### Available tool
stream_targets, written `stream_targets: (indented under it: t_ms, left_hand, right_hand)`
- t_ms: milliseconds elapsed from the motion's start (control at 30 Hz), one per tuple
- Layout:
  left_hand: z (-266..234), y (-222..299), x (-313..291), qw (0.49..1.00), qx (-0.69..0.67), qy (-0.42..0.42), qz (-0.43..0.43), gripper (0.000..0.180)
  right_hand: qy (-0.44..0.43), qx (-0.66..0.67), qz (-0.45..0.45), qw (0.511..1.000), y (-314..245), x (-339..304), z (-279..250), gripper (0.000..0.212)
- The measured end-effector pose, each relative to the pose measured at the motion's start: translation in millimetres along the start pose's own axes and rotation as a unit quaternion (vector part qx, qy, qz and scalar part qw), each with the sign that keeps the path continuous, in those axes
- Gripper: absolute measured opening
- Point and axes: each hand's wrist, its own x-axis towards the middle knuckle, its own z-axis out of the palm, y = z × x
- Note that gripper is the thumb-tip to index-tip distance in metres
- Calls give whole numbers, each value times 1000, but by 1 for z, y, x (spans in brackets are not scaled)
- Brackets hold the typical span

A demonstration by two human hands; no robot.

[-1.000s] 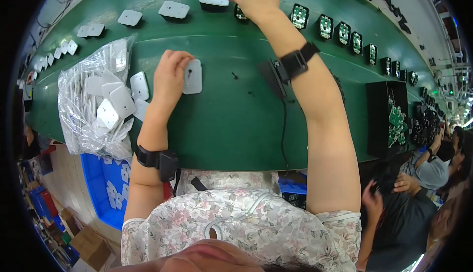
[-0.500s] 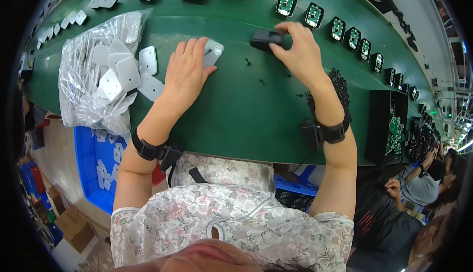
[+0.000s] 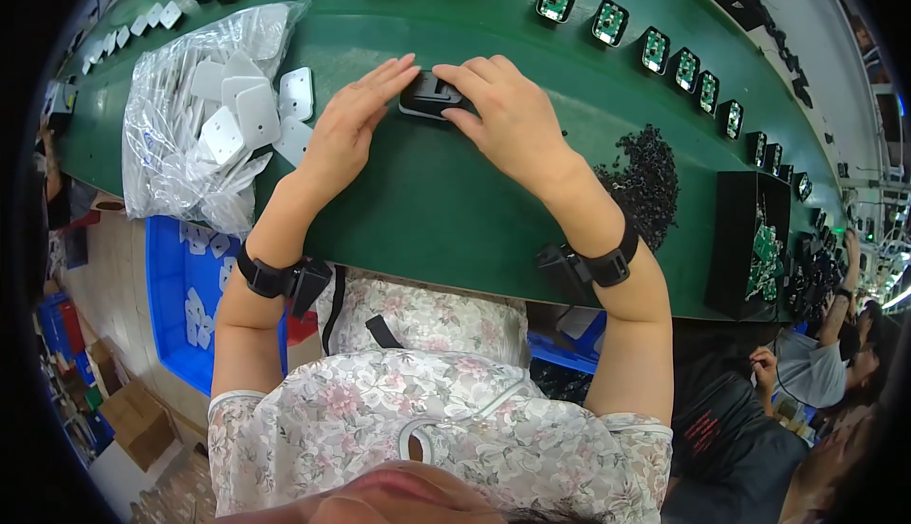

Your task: The person picks up a white plastic plate, inserts a small black screw into it by hand, and then presses a black housing onto the plate. The person then places the assembled unit onto the green workbench and repeats the process.

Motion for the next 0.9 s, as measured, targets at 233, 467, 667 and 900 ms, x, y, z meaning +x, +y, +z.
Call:
stream_targets:
  t_ms: [233, 467, 667, 900]
  left_hand:
    - [0, -4, -7, 995, 90, -44, 7, 57]
    - [3, 13, -12, 986, 150, -68, 2, 55]
    - [-5, 11, -11, 975, 201, -95, 8, 57]
    - [-2, 6, -3, 972, 222, -66, 38, 55]
  right_hand:
    - [-30, -20, -8, 999, 2, 5, 10, 42]
    - [-50, 9, -13, 999, 5, 0, 5, 45]
    - [-51, -68, 4, 996, -9, 0, 10, 44]
    - [-18, 6, 18, 1000, 12, 8, 12, 42]
